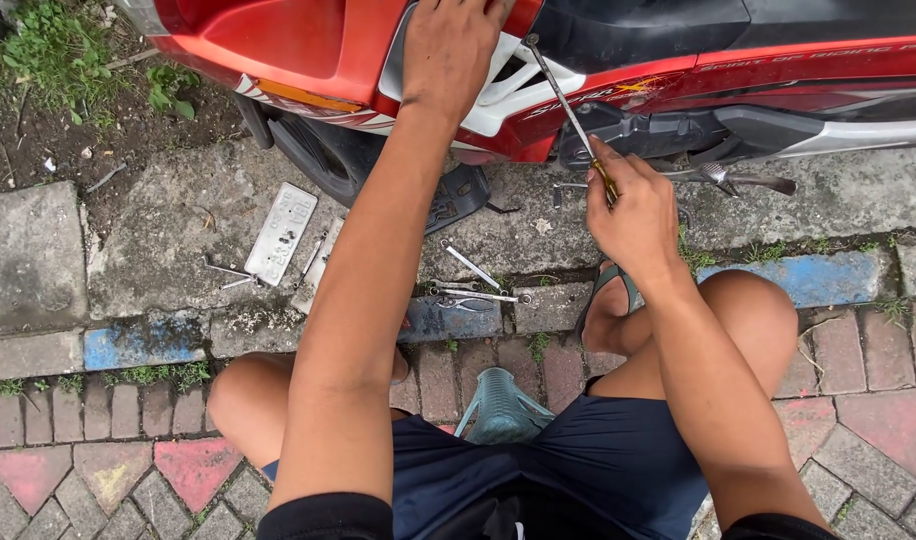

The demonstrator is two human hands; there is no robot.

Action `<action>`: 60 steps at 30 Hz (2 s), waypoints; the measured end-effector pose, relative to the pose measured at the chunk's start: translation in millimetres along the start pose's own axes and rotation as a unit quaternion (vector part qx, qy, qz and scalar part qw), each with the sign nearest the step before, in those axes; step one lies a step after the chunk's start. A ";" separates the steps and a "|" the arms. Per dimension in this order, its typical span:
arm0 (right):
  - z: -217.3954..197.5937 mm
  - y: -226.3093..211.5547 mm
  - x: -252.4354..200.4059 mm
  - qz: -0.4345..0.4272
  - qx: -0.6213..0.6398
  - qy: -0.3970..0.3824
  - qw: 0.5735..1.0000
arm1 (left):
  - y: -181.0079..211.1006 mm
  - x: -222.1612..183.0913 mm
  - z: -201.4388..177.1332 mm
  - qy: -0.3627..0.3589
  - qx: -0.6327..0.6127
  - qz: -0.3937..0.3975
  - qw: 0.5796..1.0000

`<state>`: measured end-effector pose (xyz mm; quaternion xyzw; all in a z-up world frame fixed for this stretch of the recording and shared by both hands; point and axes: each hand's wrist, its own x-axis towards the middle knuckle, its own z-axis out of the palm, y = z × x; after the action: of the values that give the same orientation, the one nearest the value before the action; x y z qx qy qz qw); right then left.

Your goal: Removing the plastic side panels of a motorcycle using a screwdriver.

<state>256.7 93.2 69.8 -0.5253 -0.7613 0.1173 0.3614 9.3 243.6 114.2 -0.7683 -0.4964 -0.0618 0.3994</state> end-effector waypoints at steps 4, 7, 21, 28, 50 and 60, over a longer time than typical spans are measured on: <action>1.6 0.9 1.2 -0.001 -0.005 0.003 1.000 | 0.3 -0.2 -1.4 -0.011 -0.010 -0.001 1.000; 2.9 2.2 2.2 0.008 -0.002 0.002 1.000 | 1.2 -0.9 -0.1 -0.012 -0.004 -0.001 1.000; 8.7 -6.9 -0.9 0.022 -0.187 0.026 0.982 | 2.8 -0.7 0.1 -0.023 -0.014 -0.006 1.000; 17.6 -46.6 10.7 -0.006 -0.389 0.039 0.920 | 2.6 -1.2 2.0 -0.057 -0.071 -0.001 0.996; 5.9 -37.0 35.4 0.307 0.276 -0.085 0.907 | 21.1 -33.4 -53.8 0.002 -0.153 0.089 0.984; 55.6 -45.5 -67.9 0.252 0.218 -0.018 0.943 | -11.5 -180.9 -104.4 -0.197 -0.410 0.129 0.881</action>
<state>199.4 25.2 26.6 -0.6061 -0.5663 0.3774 0.4118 -58.9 46.3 101.9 -0.9170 -0.3916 -0.0545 -0.0528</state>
